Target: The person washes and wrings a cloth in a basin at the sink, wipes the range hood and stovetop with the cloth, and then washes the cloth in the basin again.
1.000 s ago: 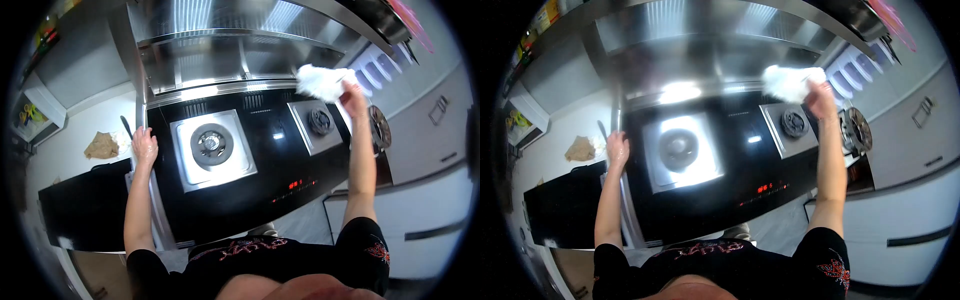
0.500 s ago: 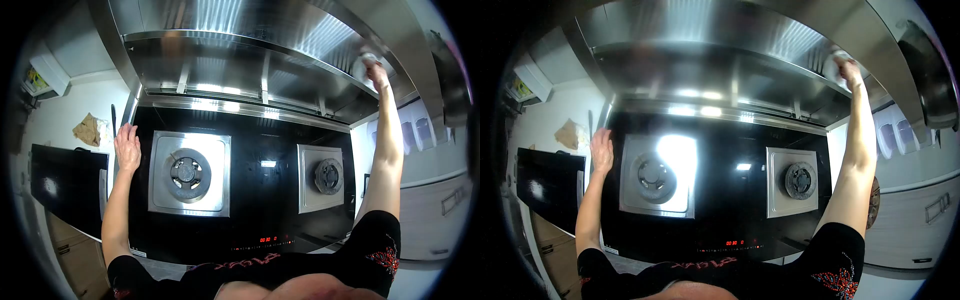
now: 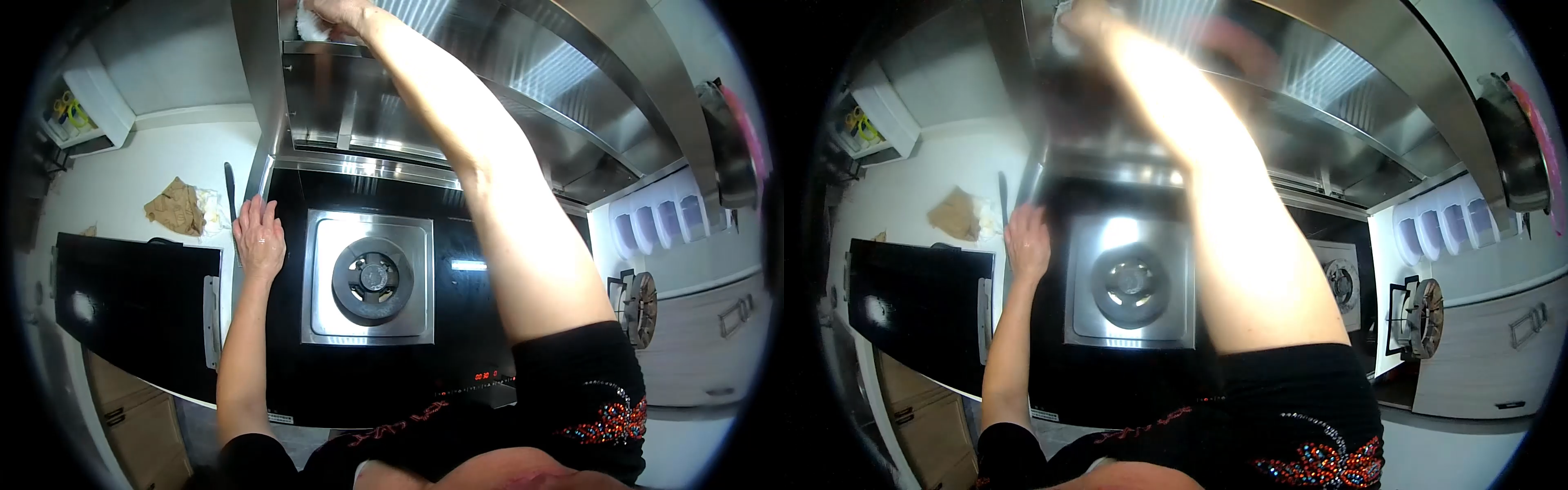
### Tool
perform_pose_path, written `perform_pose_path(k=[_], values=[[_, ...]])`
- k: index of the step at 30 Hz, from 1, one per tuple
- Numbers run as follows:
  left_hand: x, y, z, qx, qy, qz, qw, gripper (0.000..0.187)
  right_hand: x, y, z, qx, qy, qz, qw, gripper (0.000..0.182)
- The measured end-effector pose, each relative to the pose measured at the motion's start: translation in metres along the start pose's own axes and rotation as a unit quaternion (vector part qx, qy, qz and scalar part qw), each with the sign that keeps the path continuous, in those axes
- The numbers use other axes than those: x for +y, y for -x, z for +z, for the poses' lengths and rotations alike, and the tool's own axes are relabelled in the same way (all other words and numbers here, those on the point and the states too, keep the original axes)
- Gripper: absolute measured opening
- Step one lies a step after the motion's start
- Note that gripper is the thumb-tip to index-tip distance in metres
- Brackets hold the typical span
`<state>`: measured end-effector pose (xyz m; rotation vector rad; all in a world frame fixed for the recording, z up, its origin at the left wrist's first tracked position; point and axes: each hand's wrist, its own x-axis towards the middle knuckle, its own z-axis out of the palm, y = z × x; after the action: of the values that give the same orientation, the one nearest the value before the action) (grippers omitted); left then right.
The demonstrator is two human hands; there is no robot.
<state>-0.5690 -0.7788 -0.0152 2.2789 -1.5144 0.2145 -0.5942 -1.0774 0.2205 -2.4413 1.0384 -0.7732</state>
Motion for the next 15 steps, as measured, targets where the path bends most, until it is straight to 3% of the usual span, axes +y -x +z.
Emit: perform_pose_path(k=[3, 7, 12, 15], values=[[-0.002, 0.001, 0.006, 0.003, -0.015, 0.005, 1.000, 0.033, 0.005, 0.006, -0.002, 0.019, -0.061, -0.016, 0.998, 0.033], [-0.003, 0.003, 0.008, 0.005, -0.019, 0.005, 1.000, 0.032, 0.060, 0.040, -0.060, 0.083, -0.229, -0.003, 0.970, 0.030], [0.001, 0.003, 0.004, -0.002, -0.039, 0.021, 0.999, 0.033, 0.198, 0.118, -0.196, 0.204, -0.395, 0.061, 0.894, 0.027], [0.004, 0.002, 0.006, -0.002, -0.056, 0.024, 0.998, 0.035, 0.307, 0.167, -0.296, 0.294, -0.388, 0.133, 0.863, 0.027]])
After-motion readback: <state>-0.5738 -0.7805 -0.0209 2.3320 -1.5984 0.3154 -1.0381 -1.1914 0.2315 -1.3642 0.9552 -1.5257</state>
